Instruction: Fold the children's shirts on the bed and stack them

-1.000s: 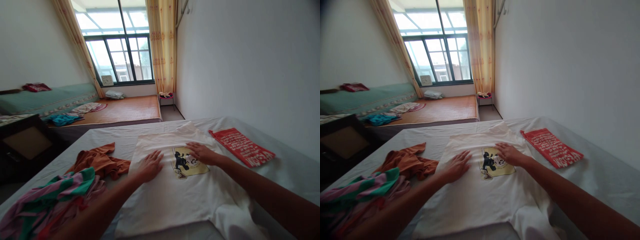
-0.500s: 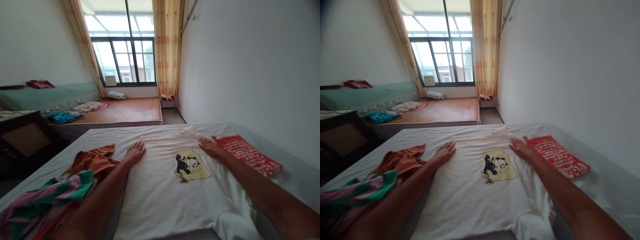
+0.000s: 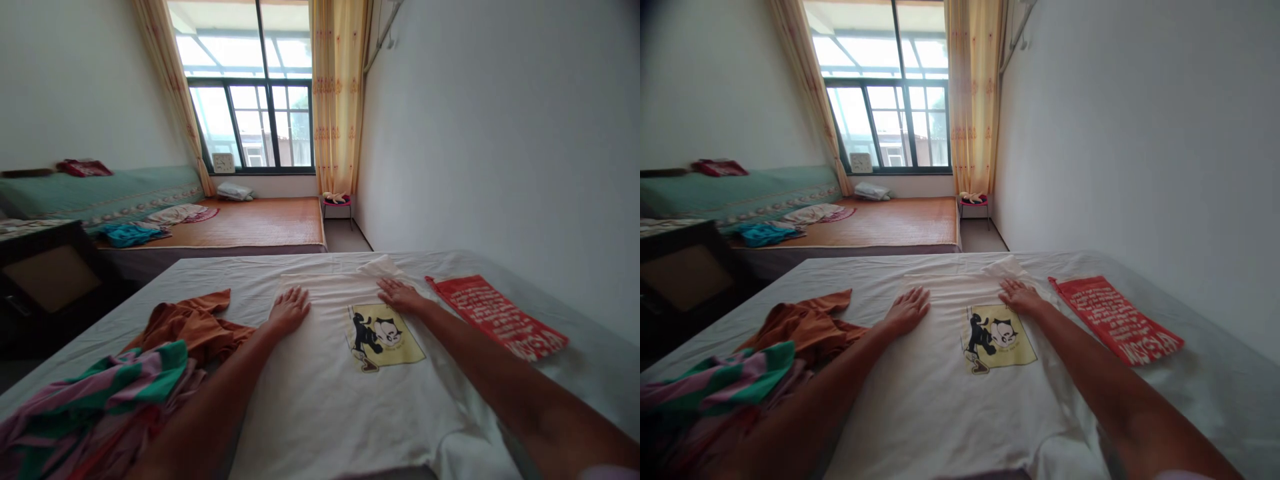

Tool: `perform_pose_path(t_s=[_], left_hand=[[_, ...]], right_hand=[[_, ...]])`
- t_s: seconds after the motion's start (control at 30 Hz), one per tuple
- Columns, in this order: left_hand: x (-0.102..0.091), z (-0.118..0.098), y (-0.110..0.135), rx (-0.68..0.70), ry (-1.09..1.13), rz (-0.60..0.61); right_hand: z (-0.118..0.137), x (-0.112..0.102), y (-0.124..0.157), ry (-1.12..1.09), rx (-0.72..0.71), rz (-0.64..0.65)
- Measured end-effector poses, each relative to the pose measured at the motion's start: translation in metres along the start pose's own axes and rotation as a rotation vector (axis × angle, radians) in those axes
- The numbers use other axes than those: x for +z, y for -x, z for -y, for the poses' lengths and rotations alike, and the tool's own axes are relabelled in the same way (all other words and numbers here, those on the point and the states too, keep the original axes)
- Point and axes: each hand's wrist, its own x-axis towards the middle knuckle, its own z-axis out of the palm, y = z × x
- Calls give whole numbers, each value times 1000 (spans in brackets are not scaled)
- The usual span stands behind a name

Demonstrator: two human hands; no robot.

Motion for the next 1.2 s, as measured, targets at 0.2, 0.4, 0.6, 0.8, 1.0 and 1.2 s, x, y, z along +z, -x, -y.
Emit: perform_pose_path(t_s=[0.2, 0.4, 0.6, 0.8, 1.0, 1.2], left_hand=[[-16, -20, 78, 384, 41, 98], [-5, -20, 136, 509, 60, 103], [-32, 8, 173, 542, 221, 234], [-58, 4, 228, 595, 335, 324], [-66, -12, 241, 536, 198, 204], [-67, -25, 246, 551, 192, 216]], right_hand=[[-4, -1, 87, -92, -340, -27], [-35, 15, 168, -193, -275, -36], [-68, -17, 251, -307, -231, -146], [-47, -11, 299, -354, -353, -97], [-39, -7, 287, -524, -302, -61], [-38, -33, 267, -609, -275, 204]])
